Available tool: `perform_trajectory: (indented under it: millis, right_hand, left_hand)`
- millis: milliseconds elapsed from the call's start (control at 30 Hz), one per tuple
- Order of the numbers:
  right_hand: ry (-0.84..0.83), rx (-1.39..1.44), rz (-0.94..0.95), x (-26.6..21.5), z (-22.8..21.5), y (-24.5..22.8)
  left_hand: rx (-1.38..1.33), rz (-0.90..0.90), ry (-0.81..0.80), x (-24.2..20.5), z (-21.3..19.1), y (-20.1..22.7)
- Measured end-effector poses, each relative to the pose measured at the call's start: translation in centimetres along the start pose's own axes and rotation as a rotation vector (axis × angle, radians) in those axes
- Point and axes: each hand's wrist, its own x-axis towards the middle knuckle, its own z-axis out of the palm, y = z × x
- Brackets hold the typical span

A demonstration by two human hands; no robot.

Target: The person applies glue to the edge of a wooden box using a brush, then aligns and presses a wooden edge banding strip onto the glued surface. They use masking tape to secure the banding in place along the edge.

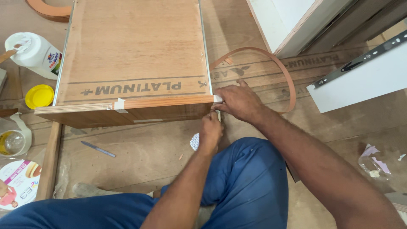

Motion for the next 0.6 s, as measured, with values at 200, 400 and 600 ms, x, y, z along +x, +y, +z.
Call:
perform_trajectory:
  millis: [200,400,600]
  right_hand:
    - [-0.075,0.193,0.223,0.1,1.6,0.3]
    - [0.521,0.575,0.027,-3.7,4.0,-0.2]
    - [0.541,0.78,0.264,-6.1,8.2,-4.0]
  left_hand:
    - [0.571,0.383,-0.009,-2.1,-2.4,1.0]
    - [1.066,0.76,0.176,-11.7,-5.1,6.3]
    - [1.228,1.257,0.145,-9.6,-6.9,7.9]
